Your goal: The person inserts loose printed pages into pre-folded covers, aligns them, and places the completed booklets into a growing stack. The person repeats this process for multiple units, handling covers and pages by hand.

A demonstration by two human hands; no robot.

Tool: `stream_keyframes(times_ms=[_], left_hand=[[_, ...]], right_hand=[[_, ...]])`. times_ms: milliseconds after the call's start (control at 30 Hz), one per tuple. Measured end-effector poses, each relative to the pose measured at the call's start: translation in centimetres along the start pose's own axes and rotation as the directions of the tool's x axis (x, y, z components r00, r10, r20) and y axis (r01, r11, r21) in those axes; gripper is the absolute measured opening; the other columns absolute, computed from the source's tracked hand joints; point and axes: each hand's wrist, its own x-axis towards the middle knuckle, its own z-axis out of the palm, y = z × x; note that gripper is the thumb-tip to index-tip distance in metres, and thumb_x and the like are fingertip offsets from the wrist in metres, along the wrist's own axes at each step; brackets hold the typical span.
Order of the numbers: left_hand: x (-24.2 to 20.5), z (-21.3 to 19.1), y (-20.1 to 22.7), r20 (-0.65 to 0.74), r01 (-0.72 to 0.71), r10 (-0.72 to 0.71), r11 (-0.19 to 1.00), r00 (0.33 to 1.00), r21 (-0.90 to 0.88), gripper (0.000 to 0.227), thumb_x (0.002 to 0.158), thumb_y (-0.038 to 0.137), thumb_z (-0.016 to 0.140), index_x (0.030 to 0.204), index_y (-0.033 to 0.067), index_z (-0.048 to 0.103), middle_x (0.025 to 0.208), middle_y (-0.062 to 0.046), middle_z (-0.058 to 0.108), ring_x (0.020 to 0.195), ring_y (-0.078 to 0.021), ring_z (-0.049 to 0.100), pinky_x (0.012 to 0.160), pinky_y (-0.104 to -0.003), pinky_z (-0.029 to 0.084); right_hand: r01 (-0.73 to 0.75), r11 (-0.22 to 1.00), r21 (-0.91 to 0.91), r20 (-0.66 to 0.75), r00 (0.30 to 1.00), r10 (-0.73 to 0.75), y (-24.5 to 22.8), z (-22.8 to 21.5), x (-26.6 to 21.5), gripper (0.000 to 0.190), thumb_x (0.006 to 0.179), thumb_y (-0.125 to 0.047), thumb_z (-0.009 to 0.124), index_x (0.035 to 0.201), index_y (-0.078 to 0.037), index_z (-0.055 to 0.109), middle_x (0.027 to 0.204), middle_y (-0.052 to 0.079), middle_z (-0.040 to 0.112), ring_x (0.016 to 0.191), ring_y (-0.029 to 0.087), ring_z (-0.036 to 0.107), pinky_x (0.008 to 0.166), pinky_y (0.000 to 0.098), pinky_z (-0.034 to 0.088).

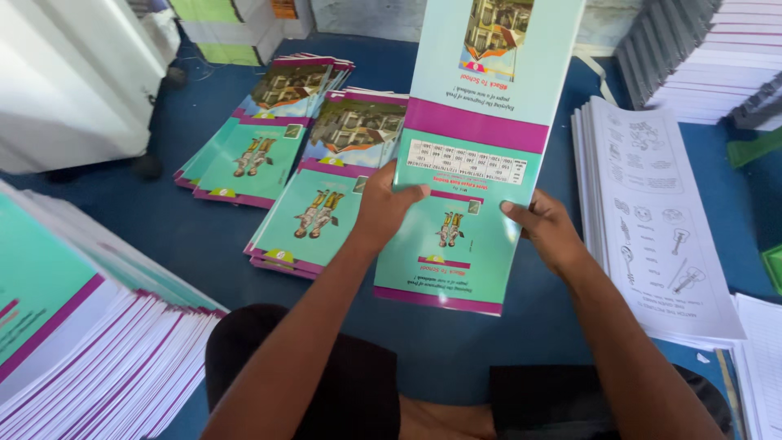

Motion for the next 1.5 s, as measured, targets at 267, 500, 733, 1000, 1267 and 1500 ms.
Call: stream_keyframes(times_ms=[267, 500, 733, 1000, 1267, 1500], left_hand=[[-3.0, -4.4, 7.1, -0.107, 0.134, -0.147, 0.984, 0.983, -0.119, 0.036, 0.084, -0.001, 0.067, 0.12, 0.0011, 0.067, 0.107, -0.01, 0.075, 0.093, -0.0181, 0.072, 0.085, -0.035, 0.059], [-6.1, -10.8, 12.7, -0.25, 0.042, -0.072, 0.992, 0.966, -0.121, 0.033, 0.084, -0.006, 0.065, 0.116, -0.0002, 0.07, 0.106, -0.011, 0.075, 0.093, -0.0189, 0.071, 0.084, -0.035, 0.059], [-9.6, -18.4, 20.0, -0.425, 0.01, -0.059, 0.993, 0.903, -0.116, 0.037, 0.081, -0.005, 0.066, 0.117, 0.0031, 0.069, 0.108, -0.012, 0.076, 0.094, -0.0229, 0.074, 0.088, -0.041, 0.063], [-15.6, -25.8, 25.5, -0.635, 0.121, -0.138, 0.99, 0.76, -0.07, 0.038, 0.079, -0.001, 0.067, 0.116, 0.0046, 0.069, 0.111, -0.013, 0.076, 0.102, -0.0285, 0.075, 0.093, -0.049, 0.059], [-21.3, -34.3, 27.3, -0.807, 0.142, -0.088, 0.99, 0.584, -0.005, 0.037, 0.079, -0.003, 0.07, 0.116, 0.0036, 0.069, 0.113, -0.011, 0.076, 0.104, -0.0272, 0.074, 0.096, -0.046, 0.059], [-24.7, -40.0, 26.8, -0.843, 0.156, -0.134, 0.986, 0.52, -0.06, 0.04, 0.082, -0.004, 0.067, 0.121, 0.0025, 0.069, 0.116, -0.011, 0.074, 0.103, -0.0255, 0.073, 0.096, -0.046, 0.059]], right_hand=[[0.094, 0.986, 0.138, 0.157, 0.981, -0.115, -5.7, 5.9, -3.2, 0.051, 0.097, -0.028, 0.062, 0.143, -0.006, 0.055, 0.116, 0.007, 0.073, 0.1, 0.014, 0.069, 0.083, 0.0318, 0.057], [0.126, 0.968, 0.215, 0.339, 0.92, -0.195, -8.8, 11.9, -5.2, 0.067, 0.092, -0.021, 0.065, 0.153, -0.008, 0.042, 0.114, 0.012, 0.074, 0.097, 0.017, 0.072, 0.077, 0.0345, 0.061], [0.167, 0.956, 0.243, 0.506, 0.818, -0.272, -12.6, 18.1, -6.3, 0.067, 0.094, -0.016, 0.065, 0.155, -0.004, 0.043, 0.114, 0.016, 0.072, 0.098, 0.018, 0.071, 0.081, 0.0333, 0.058], [0.197, 0.937, 0.288, 0.645, 0.683, -0.342, -15.5, 28.0, -5.8, 0.065, 0.095, -0.02, 0.065, 0.153, -0.002, 0.042, 0.118, 0.014, 0.073, 0.103, 0.017, 0.072, 0.084, 0.0313, 0.06], [0.278, 0.919, 0.279, 0.759, 0.522, -0.389, -17.9, 38.2, -4.9, 0.056, 0.097, -0.021, 0.064, 0.148, -0.001, 0.049, 0.112, 0.014, 0.073, 0.096, 0.014, 0.07, 0.075, 0.0279, 0.056], [0.347, 0.914, 0.208, 0.795, 0.484, -0.365, -18.5, 44.9, -4.3, 0.049, 0.096, -0.019, 0.066, 0.14, 0.0, 0.057, 0.097, 0.011, 0.076, 0.069, 0.008, 0.066, 0.052, 0.0242, 0.049]])
